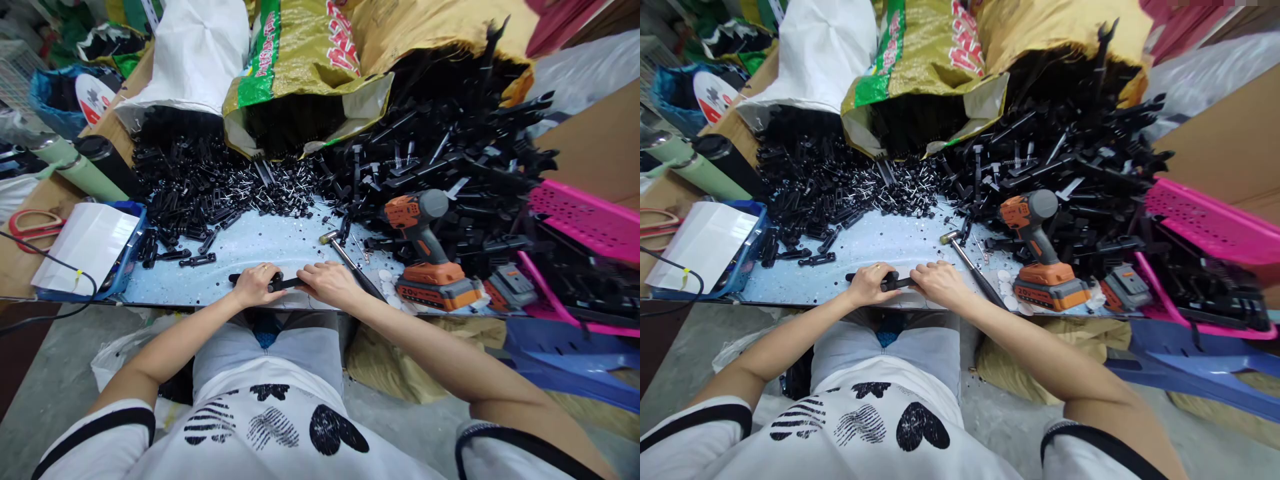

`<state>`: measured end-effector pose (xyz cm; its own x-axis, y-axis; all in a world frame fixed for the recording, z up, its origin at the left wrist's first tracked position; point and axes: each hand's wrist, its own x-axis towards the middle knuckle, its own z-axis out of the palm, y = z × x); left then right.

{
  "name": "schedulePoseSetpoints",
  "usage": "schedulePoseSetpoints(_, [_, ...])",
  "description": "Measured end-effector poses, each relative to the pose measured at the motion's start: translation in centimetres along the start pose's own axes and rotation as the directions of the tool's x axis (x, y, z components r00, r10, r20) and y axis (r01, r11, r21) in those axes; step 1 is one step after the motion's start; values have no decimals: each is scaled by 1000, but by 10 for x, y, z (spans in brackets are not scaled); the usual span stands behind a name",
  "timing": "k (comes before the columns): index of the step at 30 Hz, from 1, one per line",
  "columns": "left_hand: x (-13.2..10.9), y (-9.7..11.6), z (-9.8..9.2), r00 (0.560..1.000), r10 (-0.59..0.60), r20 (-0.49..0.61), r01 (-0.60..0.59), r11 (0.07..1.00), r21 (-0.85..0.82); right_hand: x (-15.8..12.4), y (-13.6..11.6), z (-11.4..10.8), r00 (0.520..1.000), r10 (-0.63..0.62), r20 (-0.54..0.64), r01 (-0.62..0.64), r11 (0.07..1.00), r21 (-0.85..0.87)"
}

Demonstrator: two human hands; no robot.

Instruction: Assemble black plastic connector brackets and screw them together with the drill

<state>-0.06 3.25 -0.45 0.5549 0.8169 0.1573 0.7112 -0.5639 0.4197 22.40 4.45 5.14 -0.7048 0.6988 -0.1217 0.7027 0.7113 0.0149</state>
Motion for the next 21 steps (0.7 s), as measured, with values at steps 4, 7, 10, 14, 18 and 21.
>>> schedulePoseSetpoints(4, [30, -8, -2, 995, 6, 101, 0, 999, -55, -5, 15, 33, 998, 52, -41, -49, 996, 76])
schedulePoseSetpoints(7, [79, -34, -11, 975, -221, -35, 216, 970, -108, -8, 21, 51, 993, 98, -69, -89, 988, 125])
schedulePoseSetpoints(10, [128, -61, -22, 890, -440, -119, 425, 895, -134, 3, 32, 52, 986, 124, -112, -104, 981, 164])
schedulePoseSetpoints(14, [144, -60, -34, 859, -504, -87, 484, 857, -176, 38, 70, 41, 917, 346, -198, -321, 936, 146])
schedulePoseSetpoints(18, [109, -37, -46, 817, -569, -99, 534, 810, -243, 77, 111, 40, 778, 624, -72, -614, 779, 124])
schedulePoseSetpoints(21, [69, -34, -47, 773, -623, -120, 568, 764, -307, 99, 143, 54, 823, 567, 31, -565, 815, 127])
